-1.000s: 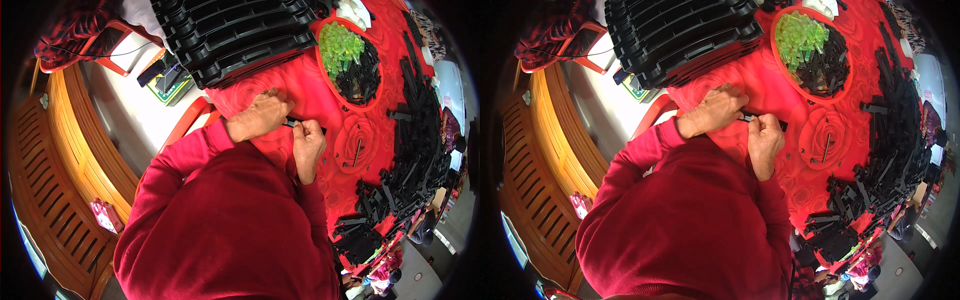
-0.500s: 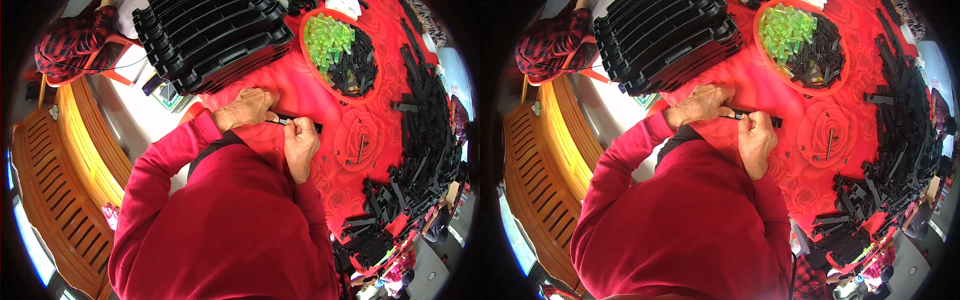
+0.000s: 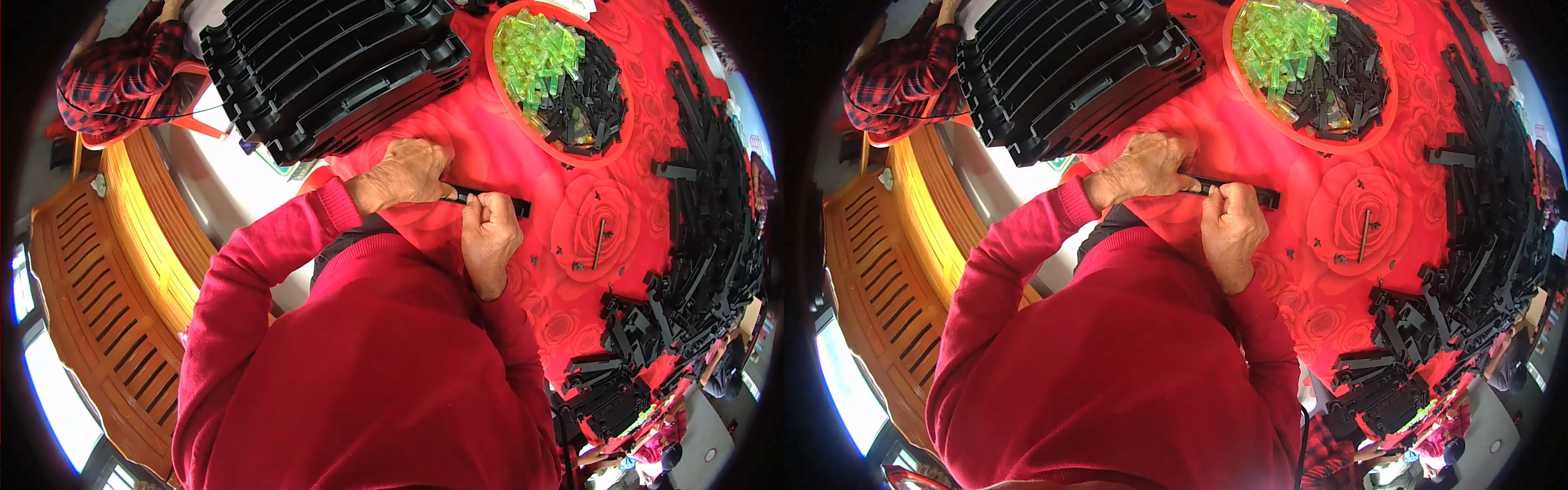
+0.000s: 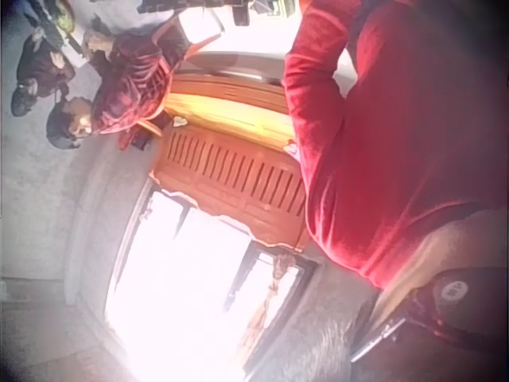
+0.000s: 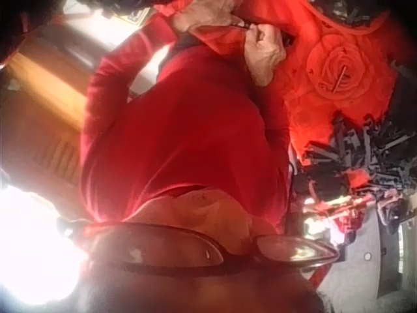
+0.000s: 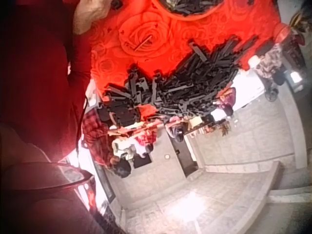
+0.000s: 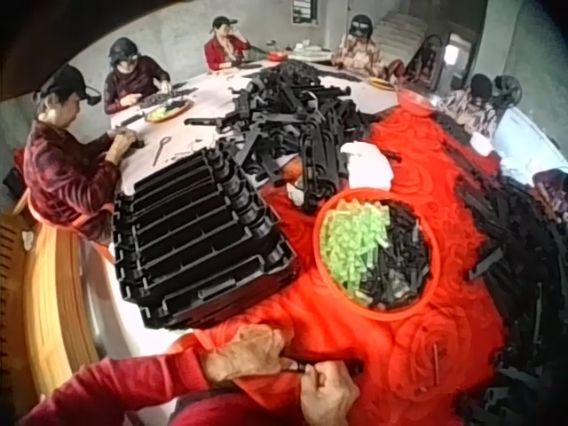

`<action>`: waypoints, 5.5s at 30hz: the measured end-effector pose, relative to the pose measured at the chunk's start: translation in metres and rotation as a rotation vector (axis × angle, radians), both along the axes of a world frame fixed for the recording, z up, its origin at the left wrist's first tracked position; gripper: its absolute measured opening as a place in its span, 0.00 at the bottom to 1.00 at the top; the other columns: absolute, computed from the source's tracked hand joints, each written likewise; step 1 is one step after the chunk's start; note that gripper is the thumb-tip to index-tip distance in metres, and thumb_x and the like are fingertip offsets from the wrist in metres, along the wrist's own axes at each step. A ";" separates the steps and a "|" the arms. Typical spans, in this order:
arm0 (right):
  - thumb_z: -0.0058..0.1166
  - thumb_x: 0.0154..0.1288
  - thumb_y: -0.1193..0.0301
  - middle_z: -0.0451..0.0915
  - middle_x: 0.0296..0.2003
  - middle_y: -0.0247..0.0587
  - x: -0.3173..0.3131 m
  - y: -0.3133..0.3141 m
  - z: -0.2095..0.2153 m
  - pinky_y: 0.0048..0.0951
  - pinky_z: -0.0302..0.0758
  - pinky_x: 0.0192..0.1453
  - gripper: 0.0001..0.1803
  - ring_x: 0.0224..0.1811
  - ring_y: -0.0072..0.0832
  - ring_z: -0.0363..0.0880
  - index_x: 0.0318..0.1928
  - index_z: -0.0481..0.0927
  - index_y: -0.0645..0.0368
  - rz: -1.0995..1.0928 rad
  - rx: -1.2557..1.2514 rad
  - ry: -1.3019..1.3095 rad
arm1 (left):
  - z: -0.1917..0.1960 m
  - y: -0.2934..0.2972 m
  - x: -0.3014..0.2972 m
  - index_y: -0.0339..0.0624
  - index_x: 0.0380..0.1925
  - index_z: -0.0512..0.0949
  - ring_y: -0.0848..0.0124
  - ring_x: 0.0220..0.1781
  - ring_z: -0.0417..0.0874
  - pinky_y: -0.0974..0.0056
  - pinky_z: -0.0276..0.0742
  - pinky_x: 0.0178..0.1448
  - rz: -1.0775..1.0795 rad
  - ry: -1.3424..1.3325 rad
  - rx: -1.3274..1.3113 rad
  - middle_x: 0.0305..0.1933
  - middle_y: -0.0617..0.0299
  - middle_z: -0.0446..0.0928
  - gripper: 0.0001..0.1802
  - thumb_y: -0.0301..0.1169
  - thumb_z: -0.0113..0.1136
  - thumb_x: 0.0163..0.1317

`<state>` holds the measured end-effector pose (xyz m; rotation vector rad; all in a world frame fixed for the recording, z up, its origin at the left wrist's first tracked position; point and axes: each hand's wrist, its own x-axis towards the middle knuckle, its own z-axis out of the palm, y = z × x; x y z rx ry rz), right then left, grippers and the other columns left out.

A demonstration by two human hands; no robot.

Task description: The person assembles plastic parts by fitting small components from a bowl into plastic pieces by hand, then stacks the assembled items.

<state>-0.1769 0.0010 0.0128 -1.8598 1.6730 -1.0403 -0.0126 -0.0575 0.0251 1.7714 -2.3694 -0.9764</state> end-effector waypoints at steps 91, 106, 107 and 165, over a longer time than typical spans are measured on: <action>0.64 0.42 0.77 0.76 0.23 0.45 -0.051 -0.089 0.008 0.36 0.71 0.30 0.12 0.27 0.34 0.76 0.25 0.72 0.65 0.614 0.598 0.125 | 0.015 -0.008 -0.032 0.37 0.33 0.82 0.54 0.40 0.84 0.52 0.81 0.43 -0.020 -0.176 0.029 0.34 0.48 0.82 0.32 0.57 0.67 0.44; 0.62 0.47 0.80 0.74 0.25 0.34 -0.063 -0.089 -0.008 0.28 0.71 0.33 0.09 0.29 0.22 0.72 0.30 0.75 0.65 0.605 0.645 -0.014 | 0.014 -0.006 -0.040 0.39 0.42 0.82 0.59 0.49 0.83 0.55 0.79 0.49 -0.009 -0.105 0.032 0.45 0.52 0.82 0.28 0.48 0.67 0.44; 0.62 0.47 0.80 0.75 0.25 0.34 -0.061 -0.089 -0.002 0.28 0.71 0.33 0.09 0.29 0.22 0.72 0.30 0.75 0.65 0.625 0.653 0.034 | 0.014 -0.007 -0.040 0.39 0.42 0.82 0.59 0.50 0.83 0.55 0.79 0.49 -0.033 -0.101 0.041 0.45 0.52 0.82 0.28 0.48 0.67 0.45; 0.64 0.52 0.76 0.72 0.25 0.29 -0.079 -0.084 -0.007 0.19 0.66 0.29 0.06 0.24 0.14 0.66 0.29 0.79 0.62 0.746 0.604 -0.130 | -0.017 0.075 -0.009 0.41 0.35 0.74 0.60 0.44 0.76 0.57 0.70 0.47 0.012 -0.031 -0.730 0.38 0.56 0.72 0.16 0.37 0.64 0.49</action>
